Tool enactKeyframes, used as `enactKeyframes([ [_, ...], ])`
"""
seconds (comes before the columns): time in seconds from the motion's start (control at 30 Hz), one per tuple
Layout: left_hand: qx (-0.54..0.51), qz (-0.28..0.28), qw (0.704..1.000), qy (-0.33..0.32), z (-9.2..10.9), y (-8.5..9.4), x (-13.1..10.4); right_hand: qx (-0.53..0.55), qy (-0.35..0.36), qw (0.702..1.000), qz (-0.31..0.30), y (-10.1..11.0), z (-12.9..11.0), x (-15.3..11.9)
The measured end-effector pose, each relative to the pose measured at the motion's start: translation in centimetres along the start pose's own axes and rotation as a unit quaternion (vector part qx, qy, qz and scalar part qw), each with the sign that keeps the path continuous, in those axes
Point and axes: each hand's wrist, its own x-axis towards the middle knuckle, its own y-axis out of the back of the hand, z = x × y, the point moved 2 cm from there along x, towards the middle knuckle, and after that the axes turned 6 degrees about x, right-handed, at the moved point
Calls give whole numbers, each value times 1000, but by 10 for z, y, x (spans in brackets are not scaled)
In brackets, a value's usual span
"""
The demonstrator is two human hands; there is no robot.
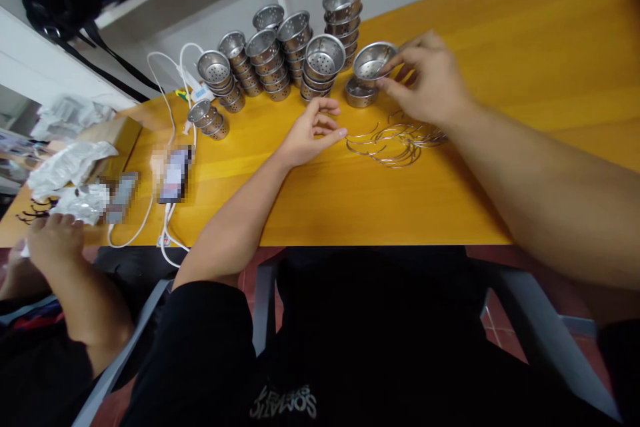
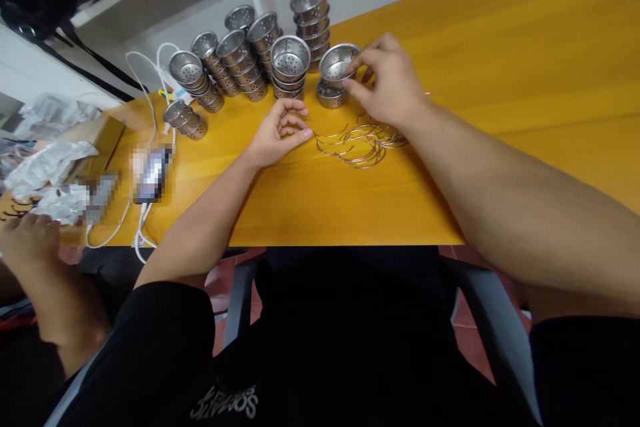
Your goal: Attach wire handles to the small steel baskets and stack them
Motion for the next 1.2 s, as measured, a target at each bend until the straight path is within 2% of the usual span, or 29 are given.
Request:
enactKeyframes([
  [0.17,-2,-2,1000,-9,3,0,0,-28,-17,998,-45,-7,-12,-3],
  [0.37,15,13,999,-31,9,2,1,-35,-38,997,-51,-6,-12,-3],
  [0.5,57,39,996,-48,17,7,-1,-52,-38,997,-49,-6,-15,-4],
  [0.6,112,74,987,-87,31,18,-2,-53,-49,996,-54,-6,-20,-5],
  [0.67,172,125,971,-113,42,32,-2,-53,-58,995,-62,-5,-24,-5],
  [0.73,233,211,939,-142,54,53,-2,-59,-65,994,-64,-5,-26,-5],
  [0.87,268,416,840,-224,63,108,-8,-65,-85,993,-56,-5,-25,-4],
  [0.9,272,456,819,-217,61,123,-12,-67,-90,992,-53,-5,-24,-3],
  [0.97,317,527,775,-145,53,150,-21,-72,-94,992,-48,-5,-22,-3],
  [1.03,353,557,752,-2,43,173,-30,-75,-92,992,-47,-5,-20,-2],
  [1.13,338,537,734,241,35,190,-40,-76,-99,991,-51,-4,-21,-1],
  [1.2,324,520,708,350,36,190,-42,-77,-107,990,-52,-4,-22,-2],
])
